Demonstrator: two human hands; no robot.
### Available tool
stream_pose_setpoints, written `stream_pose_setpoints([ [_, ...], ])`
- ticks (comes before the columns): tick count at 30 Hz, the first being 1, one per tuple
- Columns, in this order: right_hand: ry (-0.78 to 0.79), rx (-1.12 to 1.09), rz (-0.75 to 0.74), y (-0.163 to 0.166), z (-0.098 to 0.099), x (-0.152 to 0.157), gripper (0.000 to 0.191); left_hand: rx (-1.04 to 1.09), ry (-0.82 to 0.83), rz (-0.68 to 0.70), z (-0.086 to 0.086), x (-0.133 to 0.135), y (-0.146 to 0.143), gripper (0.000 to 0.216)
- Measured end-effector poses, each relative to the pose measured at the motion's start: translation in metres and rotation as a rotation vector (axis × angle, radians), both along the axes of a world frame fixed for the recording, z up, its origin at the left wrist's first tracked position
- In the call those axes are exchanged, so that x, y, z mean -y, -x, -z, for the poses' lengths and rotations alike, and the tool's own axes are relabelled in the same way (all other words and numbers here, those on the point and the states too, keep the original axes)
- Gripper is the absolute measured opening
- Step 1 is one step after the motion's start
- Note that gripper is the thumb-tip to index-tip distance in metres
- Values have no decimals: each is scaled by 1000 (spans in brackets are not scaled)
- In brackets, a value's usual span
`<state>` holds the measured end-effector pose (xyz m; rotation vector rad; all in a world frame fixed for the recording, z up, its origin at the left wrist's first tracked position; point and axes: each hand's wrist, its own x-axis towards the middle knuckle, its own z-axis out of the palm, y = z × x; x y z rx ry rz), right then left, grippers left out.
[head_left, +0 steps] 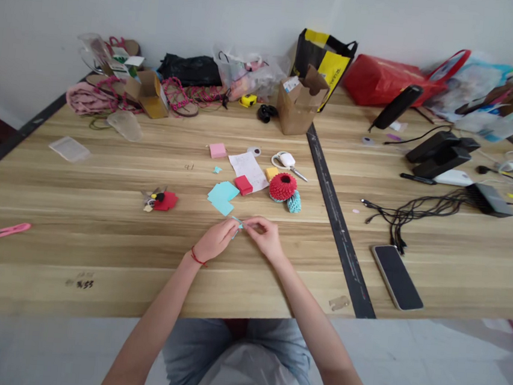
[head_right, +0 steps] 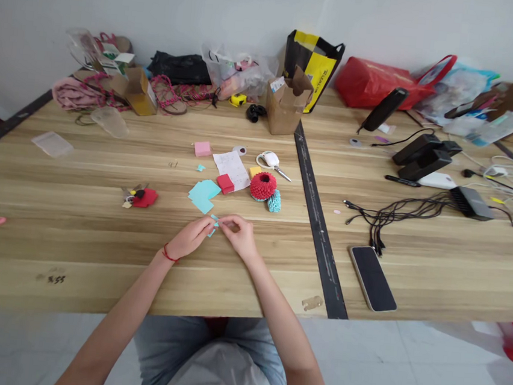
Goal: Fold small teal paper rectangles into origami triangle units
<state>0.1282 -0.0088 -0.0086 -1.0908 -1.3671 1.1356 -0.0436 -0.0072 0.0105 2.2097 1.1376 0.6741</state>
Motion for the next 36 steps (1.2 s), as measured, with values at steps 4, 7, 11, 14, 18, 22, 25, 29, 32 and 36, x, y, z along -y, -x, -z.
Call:
stream_pose_setpoints([
  [4, 59, -55, 37, 0, -1, -1, 17, -7, -8, -46, 1, 2, -1, 19],
  [7, 103, -83, 33, 1, 0, -2, 20, -53, -87, -87, 5, 0, 1, 23],
  [11, 126, -106, 27, 2, 1, -3, 23, -74, -200, -86, 8, -2, 4, 24],
  [14, 146, -132, 13, 2, 2, -4, 23, -53, -231, -60, 8, -3, 6, 25],
  [18, 186, -170, -7, 1, 2, -4, 23, 11, -183, -52, 9, -4, 7, 27],
  [22, 189, -202, -15, 1, 0, -4, 22, 54, -88, -60, 6, -3, 6, 25],
  [25, 192, -224, -23, 1, 0, -4, 21, 83, -11, -64, 3, -2, 4, 26],
  [29, 194, -244, -32, 2, 2, -4, 20, 113, 88, -81, 1, 0, 1, 30],
  [32, 190, -261, -32, 2, 3, -4, 19, 135, 139, -105, 0, 0, 0, 33],
  [36, 179, -255, -28, 4, 3, -4, 21, 130, 146, -119, -3, 1, 1, 33],
])
